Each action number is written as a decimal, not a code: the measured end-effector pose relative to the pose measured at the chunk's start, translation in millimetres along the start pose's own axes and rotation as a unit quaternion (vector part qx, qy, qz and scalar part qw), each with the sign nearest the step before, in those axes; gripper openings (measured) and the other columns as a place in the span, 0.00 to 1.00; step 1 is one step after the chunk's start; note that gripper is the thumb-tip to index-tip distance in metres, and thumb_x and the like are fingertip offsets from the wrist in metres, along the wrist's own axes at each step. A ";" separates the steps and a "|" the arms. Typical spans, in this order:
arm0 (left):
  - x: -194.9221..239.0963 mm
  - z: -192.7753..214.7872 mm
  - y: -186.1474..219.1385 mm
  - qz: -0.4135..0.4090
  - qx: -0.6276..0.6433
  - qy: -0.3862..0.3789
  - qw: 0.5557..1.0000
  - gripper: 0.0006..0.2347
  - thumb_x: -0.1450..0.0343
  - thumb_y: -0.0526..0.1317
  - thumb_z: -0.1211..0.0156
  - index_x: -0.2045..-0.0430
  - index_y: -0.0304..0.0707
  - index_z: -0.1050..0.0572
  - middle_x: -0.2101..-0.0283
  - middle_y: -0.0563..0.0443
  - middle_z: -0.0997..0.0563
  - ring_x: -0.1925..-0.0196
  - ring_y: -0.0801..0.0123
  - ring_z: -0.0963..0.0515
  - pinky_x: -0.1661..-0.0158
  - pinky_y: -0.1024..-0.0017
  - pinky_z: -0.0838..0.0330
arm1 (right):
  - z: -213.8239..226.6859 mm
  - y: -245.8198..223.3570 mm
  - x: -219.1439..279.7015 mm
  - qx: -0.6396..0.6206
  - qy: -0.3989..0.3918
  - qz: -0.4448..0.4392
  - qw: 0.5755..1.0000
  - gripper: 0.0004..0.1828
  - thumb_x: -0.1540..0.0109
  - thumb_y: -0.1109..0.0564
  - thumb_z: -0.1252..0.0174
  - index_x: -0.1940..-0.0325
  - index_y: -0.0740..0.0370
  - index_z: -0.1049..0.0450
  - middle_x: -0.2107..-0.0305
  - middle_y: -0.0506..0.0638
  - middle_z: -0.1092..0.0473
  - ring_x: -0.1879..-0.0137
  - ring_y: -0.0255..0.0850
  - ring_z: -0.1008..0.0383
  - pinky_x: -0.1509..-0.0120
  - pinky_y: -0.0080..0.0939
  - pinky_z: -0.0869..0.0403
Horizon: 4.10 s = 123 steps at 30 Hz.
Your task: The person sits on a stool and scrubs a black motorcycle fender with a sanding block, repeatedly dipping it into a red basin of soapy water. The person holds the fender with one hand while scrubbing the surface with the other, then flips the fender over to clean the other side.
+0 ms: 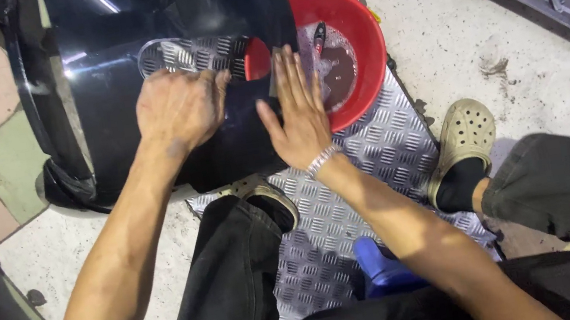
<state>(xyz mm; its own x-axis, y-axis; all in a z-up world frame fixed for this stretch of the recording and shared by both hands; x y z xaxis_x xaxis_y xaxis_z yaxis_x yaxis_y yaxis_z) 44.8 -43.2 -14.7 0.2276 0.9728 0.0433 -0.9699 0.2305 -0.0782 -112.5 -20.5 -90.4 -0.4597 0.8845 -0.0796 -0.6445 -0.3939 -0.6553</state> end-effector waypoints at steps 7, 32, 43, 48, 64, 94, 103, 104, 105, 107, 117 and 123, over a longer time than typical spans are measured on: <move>-0.7 0.1 -0.7 0.005 0.003 -0.019 1.000 0.22 0.19 0.52 0.61 0.69 0.40 0.19 0.70 0.44 0.14 0.62 0.54 0.14 0.54 0.59 0.28 | 7.0 -17.5 15.0 -0.001 -0.068 0.062 0.996 0.45 0.29 0.37 0.53 0.19 0.67 0.59 0.22 0.65 0.63 0.16 0.57 0.66 0.16 0.61 0.66; 0.7 -2.0 0.7 -0.007 -0.041 -0.004 0.999 0.19 0.20 0.51 0.57 0.71 0.45 0.19 0.75 0.48 0.16 0.65 0.57 0.14 0.60 0.62 0.27 | 15.3 -7.7 22.2 -0.032 -0.029 -0.067 0.997 0.47 0.29 0.40 0.51 0.22 0.79 0.61 0.26 0.78 0.63 0.19 0.68 0.65 0.18 0.65 0.64; -2.0 -7.9 -2.9 -0.027 -0.043 0.019 0.999 0.18 0.21 0.50 0.55 0.74 0.46 0.20 0.77 0.49 0.17 0.66 0.58 0.14 0.60 0.62 0.26 | 28.5 -8.9 23.5 -0.037 -0.068 -0.050 0.996 0.48 0.29 0.36 0.55 0.22 0.76 0.60 0.25 0.74 0.64 0.18 0.64 0.67 0.19 0.67 0.68; 5.4 -12.6 -3.0 -0.034 -0.059 0.035 0.997 0.17 0.21 0.51 0.54 0.75 0.48 0.21 0.77 0.50 0.17 0.65 0.59 0.14 0.60 0.63 0.26 | 22.9 5.3 -5.5 -0.021 -0.043 -0.054 0.997 0.44 0.27 0.37 0.56 0.21 0.73 0.58 0.24 0.72 0.62 0.17 0.63 0.65 0.19 0.70 0.68; -2.7 8.2 5.8 -0.022 -0.071 0.019 0.997 0.18 0.20 0.49 0.51 0.78 0.45 0.22 0.79 0.52 0.18 0.72 0.61 0.16 0.64 0.67 0.26 | 20.7 25.2 -24.3 -0.004 -0.061 -0.036 0.997 0.44 0.28 0.38 0.57 0.20 0.70 0.59 0.23 0.66 0.62 0.17 0.55 0.65 0.18 0.66 0.67; 1.7 -8.0 -1.4 -0.036 -0.055 0.036 0.997 0.17 0.20 0.51 0.55 0.76 0.49 0.22 0.78 0.53 0.18 0.66 0.61 0.14 0.61 0.65 0.28 | 25.7 2.6 -2.5 -0.030 -0.082 -0.040 0.995 0.47 0.28 0.36 0.52 0.19 0.70 0.61 0.23 0.68 0.67 0.16 0.59 0.67 0.15 0.60 0.63; -3.2 7.9 1.5 -0.022 -0.052 0.039 0.998 0.17 0.20 0.49 0.51 0.75 0.45 0.20 0.77 0.53 0.18 0.73 0.61 0.17 0.64 0.67 0.27 | 28.0 -0.2 -8.4 -0.013 -0.084 -0.035 0.996 0.47 0.28 0.36 0.57 0.21 0.73 0.64 0.23 0.69 0.66 0.17 0.60 0.67 0.16 0.63 0.64; 1.5 -3.1 -0.5 -0.027 -0.037 0.024 0.999 0.18 0.21 0.51 0.56 0.75 0.46 0.22 0.77 0.52 0.17 0.66 0.59 0.14 0.60 0.65 0.27 | 24.6 -4.6 6.1 -0.018 -0.119 -0.030 0.992 0.47 0.29 0.35 0.55 0.20 0.70 0.62 0.23 0.69 0.65 0.17 0.60 0.66 0.17 0.62 0.64; -0.7 -4.5 -0.8 -0.025 -0.037 0.025 0.999 0.18 0.21 0.51 0.56 0.75 0.46 0.22 0.77 0.52 0.17 0.66 0.59 0.14 0.60 0.65 0.27 | 21.4 6.7 -9.9 -0.017 -0.119 -0.028 0.992 0.47 0.29 0.35 0.55 0.20 0.70 0.62 0.23 0.69 0.65 0.17 0.60 0.66 0.17 0.62 0.64; 3.1 -5.6 -2.3 -0.021 -0.033 0.025 0.999 0.20 0.20 0.51 0.57 0.74 0.44 0.21 0.76 0.50 0.17 0.65 0.58 0.14 0.59 0.63 0.27 | 18.6 30.0 -37.0 0.013 -0.074 -0.068 0.995 0.42 0.25 0.39 0.58 0.19 0.71 0.62 0.23 0.70 0.64 0.17 0.60 0.64 0.17 0.65 0.64; 2.2 -6.4 -0.3 -0.043 -0.049 0.058 0.996 0.17 0.21 0.50 0.54 0.77 0.48 0.23 0.79 0.52 0.18 0.68 0.60 0.14 0.62 0.66 0.28 | 31.9 -9.7 13.1 -0.026 -0.063 -0.029 0.997 0.45 0.30 0.34 0.54 0.23 0.75 0.52 0.26 0.72 0.55 0.19 0.62 0.58 0.18 0.65 0.63; 0.1 -1.4 -0.2 -0.024 -0.050 0.062 0.997 0.19 0.20 0.51 0.55 0.79 0.48 0.23 0.80 0.53 0.19 0.69 0.61 0.14 0.63 0.65 0.28 | 23.0 72.3 -36.8 -0.192 0.061 -0.097 0.975 0.39 0.30 0.52 0.43 0.22 0.71 0.52 0.28 0.75 0.52 0.22 0.67 0.49 0.19 0.65 0.48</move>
<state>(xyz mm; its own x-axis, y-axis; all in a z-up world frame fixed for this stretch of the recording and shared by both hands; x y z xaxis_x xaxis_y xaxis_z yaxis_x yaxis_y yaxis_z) 45.2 -43.1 -16.0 0.2879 0.9548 -0.0745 -0.9459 0.2714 -0.1776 -156.2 -87.3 -117.6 -0.2604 0.9655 -0.0002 -0.4250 -0.1148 -0.8979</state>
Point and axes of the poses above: each hand's wrist, its own x-axis away from the middle knuckle, its own z-axis out of the back of the hand, y = z × x, the point moved 7 cm from there along -x, towards the middle knuckle
